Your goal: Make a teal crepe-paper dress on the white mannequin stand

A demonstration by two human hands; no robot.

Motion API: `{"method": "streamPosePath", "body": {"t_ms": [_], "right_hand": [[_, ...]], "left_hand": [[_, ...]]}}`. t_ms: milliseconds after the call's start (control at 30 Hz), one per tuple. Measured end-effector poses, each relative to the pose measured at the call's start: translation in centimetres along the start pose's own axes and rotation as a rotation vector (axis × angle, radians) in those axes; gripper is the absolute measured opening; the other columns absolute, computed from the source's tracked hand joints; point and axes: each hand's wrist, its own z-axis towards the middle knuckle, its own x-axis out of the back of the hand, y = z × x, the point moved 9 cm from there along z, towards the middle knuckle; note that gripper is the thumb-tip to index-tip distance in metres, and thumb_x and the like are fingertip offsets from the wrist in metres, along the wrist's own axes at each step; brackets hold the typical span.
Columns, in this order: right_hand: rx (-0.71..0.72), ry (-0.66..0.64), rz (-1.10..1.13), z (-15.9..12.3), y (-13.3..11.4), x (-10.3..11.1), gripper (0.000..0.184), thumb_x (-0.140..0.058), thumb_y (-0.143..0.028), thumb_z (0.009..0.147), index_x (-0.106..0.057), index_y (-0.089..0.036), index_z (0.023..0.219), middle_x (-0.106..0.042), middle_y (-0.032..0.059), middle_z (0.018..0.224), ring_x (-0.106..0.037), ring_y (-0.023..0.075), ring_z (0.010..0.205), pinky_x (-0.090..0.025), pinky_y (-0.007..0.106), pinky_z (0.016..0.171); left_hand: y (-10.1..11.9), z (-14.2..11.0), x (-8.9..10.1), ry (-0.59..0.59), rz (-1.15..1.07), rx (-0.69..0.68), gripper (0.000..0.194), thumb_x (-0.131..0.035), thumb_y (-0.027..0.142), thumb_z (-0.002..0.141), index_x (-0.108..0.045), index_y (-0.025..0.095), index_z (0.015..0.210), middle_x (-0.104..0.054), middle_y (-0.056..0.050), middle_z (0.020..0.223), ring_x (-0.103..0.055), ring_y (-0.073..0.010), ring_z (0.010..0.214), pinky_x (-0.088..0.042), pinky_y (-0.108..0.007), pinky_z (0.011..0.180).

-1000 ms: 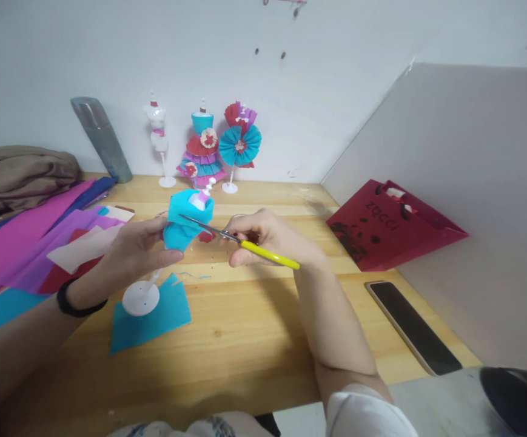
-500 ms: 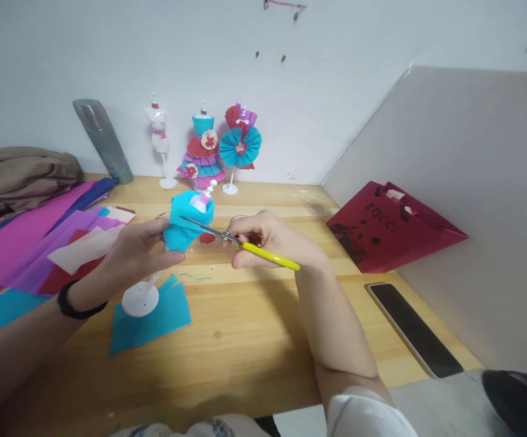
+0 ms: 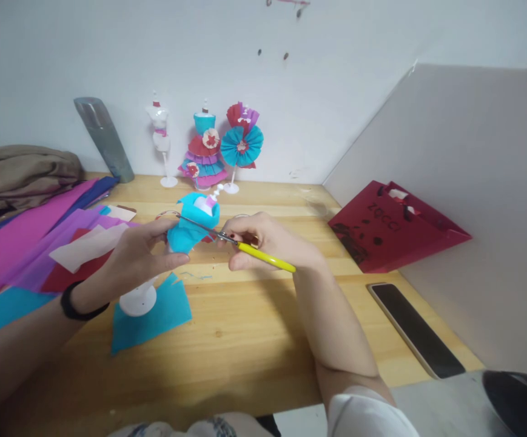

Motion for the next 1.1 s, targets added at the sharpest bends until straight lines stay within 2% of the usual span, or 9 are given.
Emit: {"method": "streamPosePath", "body": {"t_ms": [267, 633, 800, 933, 1100], "right_hand": [[0.022, 0.021, -0.014, 0.1, -0.2, 0.1, 0.059, -0.071, -0.07, 0.08, -0.068, -0.012, 0.09, -0.049, -0.0033, 0.067, -0.036, 0.0099, 0.061, -0.03, 0.026, 0.056], [0.021, 0.041, -0.079, 0.1, 0.3, 0.4, 0.058, -0.07, -0.072, 0.079, -0.069, -0.015, 0.09, -0.05, -0.0048, 0.064, -0.04, 0.0089, 0.057, -0.035, 0.025, 0.055], [-0.006, 0.033, -0.093, 0.2, 0.3, 0.3, 0.058, -0.071, -0.072, 0.078, -0.069, -0.015, 0.089, -0.049, -0.0047, 0.064, -0.041, 0.0097, 0.059, -0.035, 0.026, 0.057], [-0.024, -0.025, -0.079, 0.1, 0.4, -0.3, 0.055, -0.073, -0.069, 0.079, -0.068, -0.015, 0.088, -0.048, -0.0046, 0.066, -0.04, 0.0097, 0.061, -0.033, 0.025, 0.057], [-0.099, -0.175, -0.07, -0.3, 0.7, -1.3, 0.052, -0.077, -0.066, 0.077, -0.065, -0.015, 0.08, -0.041, -0.0067, 0.063, -0.032, 0.0076, 0.058, -0.025, 0.024, 0.053]], "left_hand": [[0.1, -0.2, 0.0, 0.023, 0.084, -0.004, 0.019, -0.079, 0.031, 0.077, -0.063, 0.019, 0.075, -0.055, 0.004, 0.065, -0.049, -0.0124, 0.065, -0.038, -0.028, 0.062], [0.7, -0.3, 0.2, 0.084, 0.197, -0.028, 0.021, -0.079, 0.027, 0.074, -0.06, 0.019, 0.07, -0.05, 0.005, 0.062, -0.045, -0.0118, 0.062, -0.036, -0.027, 0.059], [0.8, -0.4, 0.2, 0.112, 0.216, -0.036, 0.017, -0.079, 0.029, 0.073, -0.065, 0.02, 0.074, -0.053, 0.006, 0.062, -0.047, -0.0114, 0.061, -0.035, -0.026, 0.058], [0.7, -0.3, 0.2, 0.098, 0.193, -0.043, 0.014, -0.079, 0.028, 0.074, -0.068, 0.02, 0.077, -0.056, 0.006, 0.062, -0.048, -0.0114, 0.061, -0.036, -0.025, 0.057], [-1.2, 0.5, 1.1, 0.069, -0.006, 0.059, 0.02, -0.078, 0.035, 0.077, -0.067, 0.019, 0.076, -0.062, 0.001, 0.069, -0.053, -0.0138, 0.066, -0.042, -0.026, 0.06]]}}
